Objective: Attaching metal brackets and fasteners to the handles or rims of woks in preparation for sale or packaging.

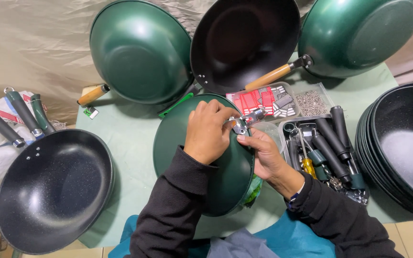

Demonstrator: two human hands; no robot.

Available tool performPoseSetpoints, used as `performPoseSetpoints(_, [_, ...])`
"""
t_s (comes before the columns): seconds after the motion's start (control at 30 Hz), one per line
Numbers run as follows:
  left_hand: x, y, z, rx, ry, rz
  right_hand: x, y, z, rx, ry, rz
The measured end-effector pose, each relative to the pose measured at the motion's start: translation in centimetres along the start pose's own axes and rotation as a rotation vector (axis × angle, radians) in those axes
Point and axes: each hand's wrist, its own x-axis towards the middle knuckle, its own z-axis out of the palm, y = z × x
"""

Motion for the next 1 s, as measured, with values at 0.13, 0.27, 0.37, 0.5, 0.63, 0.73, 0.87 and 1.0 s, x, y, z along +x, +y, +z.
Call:
performPoseSetpoints(0.13, [0.1,-0.2,0.2,0.009,0.01,0.013,0.0,0.0,-0.1,-0.004,-0.003,0.007])
performPoseSetpoints(0.27, [0.2,-0.4,0.5,-0.004,0.015,-0.011,0.1,0.0,-0.2,0.009,-0.002,0.006])
performPoseSetpoints(0.37, [0.2,-0.3,0.2,0.02,-0.018,0.009,0.0,0.1,-0.2,0.0,-0.006,-0.001])
performPoseSetpoints(0.5, [0.2,-0.1,0.0,0.012,-0.004,-0.003,0.0,-0.1,0.0,0.002,-0.012,-0.004])
performPoseSetpoints(0.63, [0.2,-0.4,0.5,0.012,0.008,-0.026,0.2,0.2,-0.6,0.004,-0.012,0.001])
performPoseSetpoints(0.73, [0.1,-0.1,0.1,0.014,-0.013,-0.012,-0.2,-0.3,0.4,-0.003,-0.012,0.005])
performPoseSetpoints(0.87, [0.2,0.0,0.0,0.002,-0.004,0.0,-0.2,-0.3,0.3,0.008,-0.011,0.007])
performPoseSetpoints(1.0, [0.2,-0.1,0.1,-0.01,-0.005,-0.033,-0.1,-0.2,0.2,0.006,-0.009,0.009])
